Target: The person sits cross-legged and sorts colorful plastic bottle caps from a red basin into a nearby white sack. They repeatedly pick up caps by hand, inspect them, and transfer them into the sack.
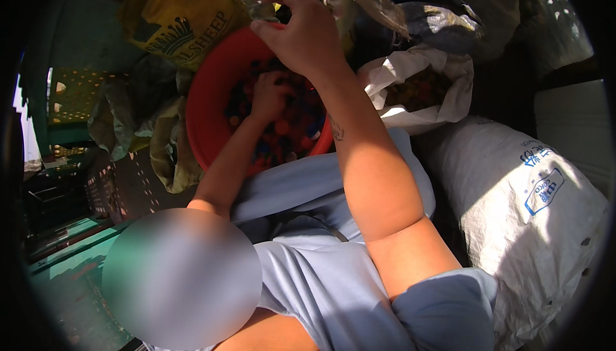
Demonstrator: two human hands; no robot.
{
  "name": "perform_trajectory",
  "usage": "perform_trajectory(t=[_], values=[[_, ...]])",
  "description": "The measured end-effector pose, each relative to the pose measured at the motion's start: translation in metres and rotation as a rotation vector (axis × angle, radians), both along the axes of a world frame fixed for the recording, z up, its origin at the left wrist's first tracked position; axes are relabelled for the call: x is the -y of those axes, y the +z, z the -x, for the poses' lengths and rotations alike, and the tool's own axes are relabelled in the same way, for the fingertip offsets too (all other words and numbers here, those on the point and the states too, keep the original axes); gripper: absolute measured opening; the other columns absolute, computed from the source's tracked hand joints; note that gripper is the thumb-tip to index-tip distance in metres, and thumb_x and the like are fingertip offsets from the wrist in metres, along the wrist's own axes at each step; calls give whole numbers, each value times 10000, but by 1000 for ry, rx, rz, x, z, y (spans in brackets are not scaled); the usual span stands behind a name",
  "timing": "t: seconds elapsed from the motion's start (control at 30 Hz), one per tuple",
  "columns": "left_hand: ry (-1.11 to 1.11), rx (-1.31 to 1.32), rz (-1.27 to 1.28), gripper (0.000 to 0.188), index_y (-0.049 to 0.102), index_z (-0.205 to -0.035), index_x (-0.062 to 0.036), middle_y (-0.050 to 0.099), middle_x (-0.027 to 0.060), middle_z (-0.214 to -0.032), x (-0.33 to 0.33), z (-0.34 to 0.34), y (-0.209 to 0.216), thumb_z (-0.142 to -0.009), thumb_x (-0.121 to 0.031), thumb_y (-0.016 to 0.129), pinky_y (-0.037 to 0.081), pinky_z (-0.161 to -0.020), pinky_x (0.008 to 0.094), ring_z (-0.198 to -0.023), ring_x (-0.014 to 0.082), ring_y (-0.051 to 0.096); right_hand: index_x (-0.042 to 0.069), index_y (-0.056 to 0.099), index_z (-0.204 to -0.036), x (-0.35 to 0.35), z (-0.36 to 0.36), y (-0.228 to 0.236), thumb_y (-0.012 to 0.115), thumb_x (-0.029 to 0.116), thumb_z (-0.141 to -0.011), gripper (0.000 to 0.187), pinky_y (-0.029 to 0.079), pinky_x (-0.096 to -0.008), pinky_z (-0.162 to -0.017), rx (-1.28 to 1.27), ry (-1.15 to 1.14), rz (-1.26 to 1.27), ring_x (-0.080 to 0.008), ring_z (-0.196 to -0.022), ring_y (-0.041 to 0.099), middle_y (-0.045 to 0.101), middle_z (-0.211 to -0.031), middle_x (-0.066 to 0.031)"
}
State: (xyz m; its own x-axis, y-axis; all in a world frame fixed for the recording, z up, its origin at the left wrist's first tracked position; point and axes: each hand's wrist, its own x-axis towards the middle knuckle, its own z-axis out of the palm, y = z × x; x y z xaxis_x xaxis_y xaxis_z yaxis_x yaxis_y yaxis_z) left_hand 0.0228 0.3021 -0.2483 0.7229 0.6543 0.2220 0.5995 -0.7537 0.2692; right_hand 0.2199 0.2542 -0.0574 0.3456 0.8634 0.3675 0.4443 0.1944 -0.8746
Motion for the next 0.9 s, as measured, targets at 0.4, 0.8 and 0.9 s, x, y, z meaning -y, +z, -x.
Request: perform_trajectory(t=[0.4, 0.8, 0.9], values=[[395, -139, -11, 178, 745, -864, -175, 556, 91, -1131, -19, -27, -9, -743, -299, 703, 450, -851, 506, -1099, 326, 493, 36, 650, -1125, 0, -1, -2, 777, 311, -756, 477, 485, -348, -917, -17, 11, 40, -248, -1072, 629, 675, -1103, -137], [386, -62, 25, 286, 740, -878, -130, 556, 131, -1158, -13, -26, -16, -778, -387, 664, 443, -855, 544, -1110, 352, 502, 39, 647, -1134, 0, -2, -4, 777, 317, -762, 482, 481, -350, -932, -1, 15, 46, -249, -1071, 633, 675, -1109, -137], [420, -14, 15, 301, 746, -887, -140, 572, 126, -1130, -3, -37, -12, -775, -407, 665, 450, -840, 530, -1092, 349, 512, 37, 646, -1133, 0, -1, -4, 778, 318, -761, 485, 479, -350, -938, -6, 24, 56, -251, -1074, 630, 672, -1113, -142]])
